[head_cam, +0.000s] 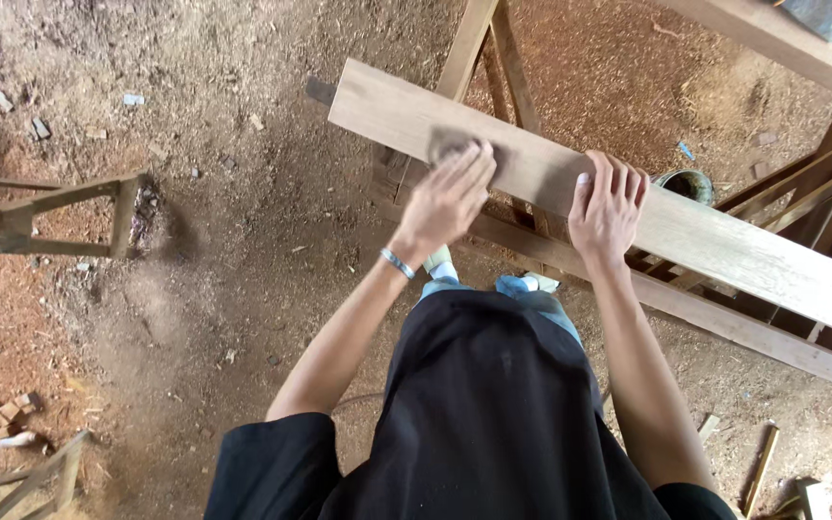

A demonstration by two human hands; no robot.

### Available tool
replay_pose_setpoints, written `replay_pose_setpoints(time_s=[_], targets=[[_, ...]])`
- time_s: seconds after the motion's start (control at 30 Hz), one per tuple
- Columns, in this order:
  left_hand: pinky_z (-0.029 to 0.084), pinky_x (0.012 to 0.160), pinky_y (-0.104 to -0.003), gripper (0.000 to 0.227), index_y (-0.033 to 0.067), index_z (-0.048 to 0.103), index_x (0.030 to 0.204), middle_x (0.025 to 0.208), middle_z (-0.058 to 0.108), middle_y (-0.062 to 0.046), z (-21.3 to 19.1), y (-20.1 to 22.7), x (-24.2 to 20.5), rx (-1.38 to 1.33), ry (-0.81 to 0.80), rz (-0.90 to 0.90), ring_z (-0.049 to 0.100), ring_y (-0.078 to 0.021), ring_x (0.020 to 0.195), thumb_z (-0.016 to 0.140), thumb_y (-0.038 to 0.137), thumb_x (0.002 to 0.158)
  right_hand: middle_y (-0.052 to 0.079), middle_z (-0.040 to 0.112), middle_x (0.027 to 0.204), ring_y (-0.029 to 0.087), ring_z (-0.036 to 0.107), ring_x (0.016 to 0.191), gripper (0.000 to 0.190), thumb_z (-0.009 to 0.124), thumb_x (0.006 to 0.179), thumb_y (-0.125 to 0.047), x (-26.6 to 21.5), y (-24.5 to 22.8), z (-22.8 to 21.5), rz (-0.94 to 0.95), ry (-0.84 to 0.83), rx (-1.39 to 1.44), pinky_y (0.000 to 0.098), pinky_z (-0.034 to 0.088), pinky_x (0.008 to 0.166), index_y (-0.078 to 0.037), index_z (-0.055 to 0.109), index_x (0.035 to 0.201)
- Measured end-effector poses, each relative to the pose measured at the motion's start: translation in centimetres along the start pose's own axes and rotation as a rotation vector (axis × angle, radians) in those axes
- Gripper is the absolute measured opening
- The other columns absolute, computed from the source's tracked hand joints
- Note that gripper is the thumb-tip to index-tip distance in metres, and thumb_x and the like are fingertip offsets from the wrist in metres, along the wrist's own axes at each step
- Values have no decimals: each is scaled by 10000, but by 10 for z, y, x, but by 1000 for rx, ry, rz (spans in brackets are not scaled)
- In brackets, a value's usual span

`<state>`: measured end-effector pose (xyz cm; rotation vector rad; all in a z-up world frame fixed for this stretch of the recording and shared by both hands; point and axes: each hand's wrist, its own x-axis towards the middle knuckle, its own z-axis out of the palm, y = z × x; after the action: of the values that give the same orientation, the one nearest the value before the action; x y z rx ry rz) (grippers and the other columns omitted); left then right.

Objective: The person is sanding a long piece of wood with a piece of sandpaper held by hand, rubbing it back and forth along the surface.

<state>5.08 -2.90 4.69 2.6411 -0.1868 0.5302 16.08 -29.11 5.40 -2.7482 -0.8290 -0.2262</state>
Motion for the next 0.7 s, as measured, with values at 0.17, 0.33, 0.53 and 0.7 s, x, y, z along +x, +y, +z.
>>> replay_pose_setpoints(time_s=[0.17,0.33,0.53,0.7], targets=[[339,1225,-423,431,75,528,1454,1509,519,-104,-26,-38,-10,50,-66,-275,495,-252,1392,506,236,1055,148,601,1342,317,523,1284,317,458,1117,-210,-2,-5,-5,-2,12,27,501,293,1192,-80,517,1400],[274,1226,-434,508,35,415,1512,1580,415,-166,-32,-81,12,222,25,-586,390,-281,1467,421,317,1090,156,603,1337,326,524,1279,316,469,1118,-217,1,-5,-4,3,13,39,513,282,1193,-71,525,1393],[268,1241,-426,483,38,474,1470,1548,470,-147,22,30,34,64,-37,-300,418,-246,1454,420,299,1067,161,602,1336,322,525,1279,325,462,1110,-209,0,-4,-3,12,0,38,512,281,1196,-69,522,1397],[324,1222,-398,303,85,578,1261,1489,574,-98,19,25,30,5,-11,-112,480,-200,1422,419,269,1080,163,602,1329,324,524,1282,323,464,1121,-208,2,-4,-3,-5,19,24,514,277,1199,-67,521,1406]])
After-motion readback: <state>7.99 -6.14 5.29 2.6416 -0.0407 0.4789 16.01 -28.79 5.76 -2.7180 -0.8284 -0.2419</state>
